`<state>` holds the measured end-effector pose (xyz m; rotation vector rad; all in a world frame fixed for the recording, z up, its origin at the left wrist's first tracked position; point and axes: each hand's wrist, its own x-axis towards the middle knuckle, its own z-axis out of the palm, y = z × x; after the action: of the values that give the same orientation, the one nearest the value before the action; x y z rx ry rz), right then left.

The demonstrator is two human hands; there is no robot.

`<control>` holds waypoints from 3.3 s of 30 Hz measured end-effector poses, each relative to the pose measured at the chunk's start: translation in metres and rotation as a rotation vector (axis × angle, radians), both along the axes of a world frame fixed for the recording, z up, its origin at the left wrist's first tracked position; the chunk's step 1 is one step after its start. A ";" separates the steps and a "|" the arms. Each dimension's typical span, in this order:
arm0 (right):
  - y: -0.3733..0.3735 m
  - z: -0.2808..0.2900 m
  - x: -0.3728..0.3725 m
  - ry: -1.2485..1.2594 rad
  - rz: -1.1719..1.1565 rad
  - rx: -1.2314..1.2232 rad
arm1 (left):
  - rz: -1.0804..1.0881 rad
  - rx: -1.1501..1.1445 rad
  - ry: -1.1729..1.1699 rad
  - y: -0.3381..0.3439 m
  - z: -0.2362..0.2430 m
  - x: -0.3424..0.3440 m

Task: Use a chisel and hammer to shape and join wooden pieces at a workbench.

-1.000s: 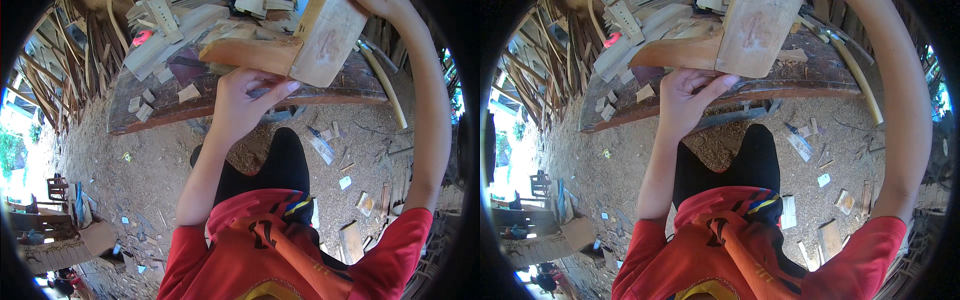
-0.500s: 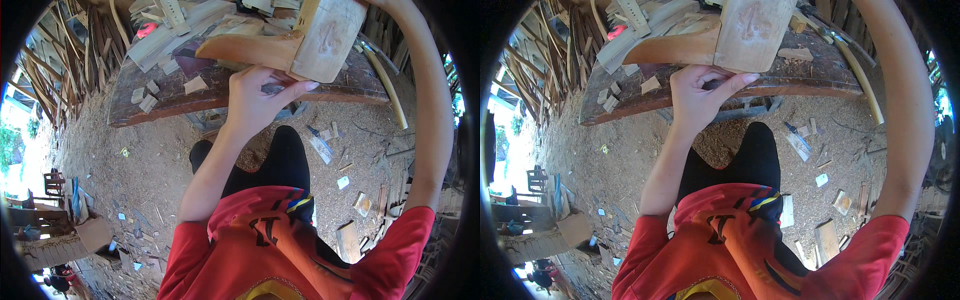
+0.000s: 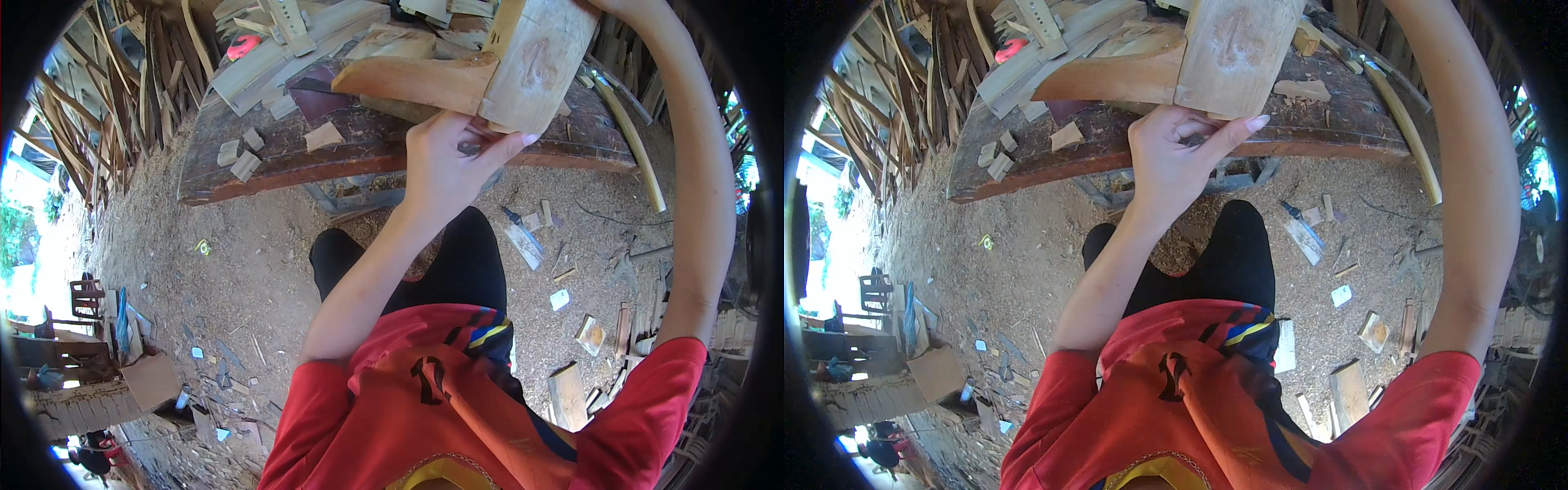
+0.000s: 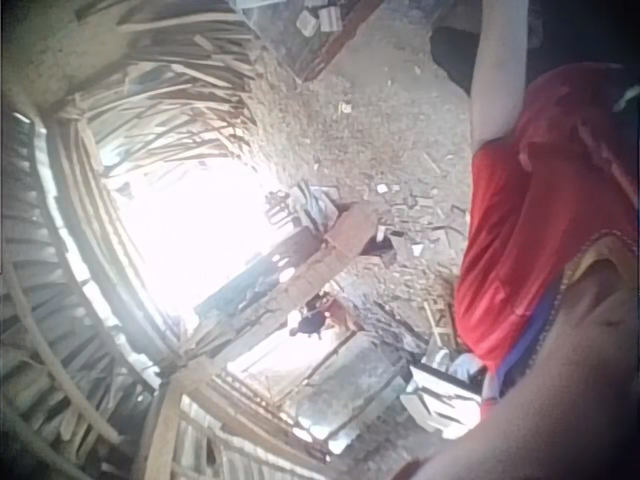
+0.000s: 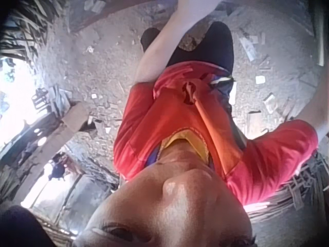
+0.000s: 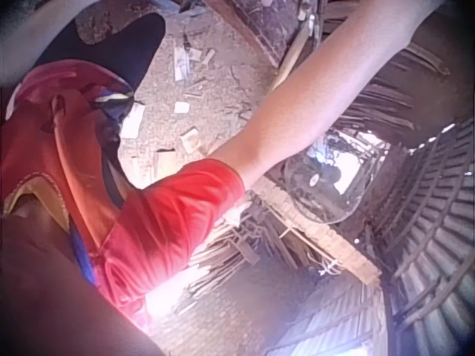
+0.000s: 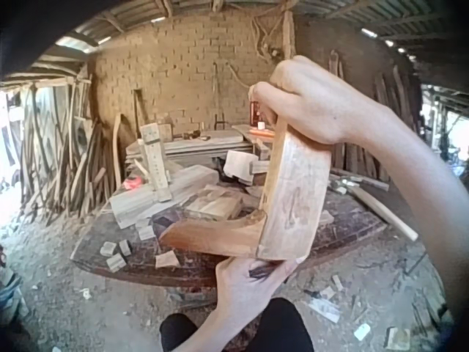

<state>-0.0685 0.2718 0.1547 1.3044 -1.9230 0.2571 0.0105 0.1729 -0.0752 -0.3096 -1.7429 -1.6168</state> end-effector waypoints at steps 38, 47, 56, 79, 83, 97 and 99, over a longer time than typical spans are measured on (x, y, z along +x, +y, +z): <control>0.044 0.009 -0.024 0.022 -0.175 0.076 | -0.357 -0.066 -0.271 0.039 -0.009 -0.016; 0.138 -0.022 -0.089 0.111 -0.395 0.194 | -0.238 -0.321 -0.235 0.008 0.006 0.003; 0.151 -0.041 -0.121 0.145 -0.545 0.110 | -0.069 -0.464 -0.116 0.009 0.018 -0.012; 0.144 -0.063 -0.139 0.064 -0.505 0.016 | -0.047 -0.534 -0.028 0.001 -0.001 -0.027; 0.156 -0.057 -0.139 0.038 -0.537 -0.084 | -0.033 -0.551 -0.031 0.001 0.001 -0.025; 0.136 -0.075 -0.142 0.012 -0.536 0.072 | 0.093 -0.900 0.082 0.048 0.008 -0.080; 0.133 -0.075 -0.142 0.057 -0.480 0.032 | 0.053 -0.902 0.049 0.046 0.005 -0.080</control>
<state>-0.2100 0.4049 0.0800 0.8220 -2.1277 -0.0530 -0.0690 0.2189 -0.0706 -0.6987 -2.3214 -0.6827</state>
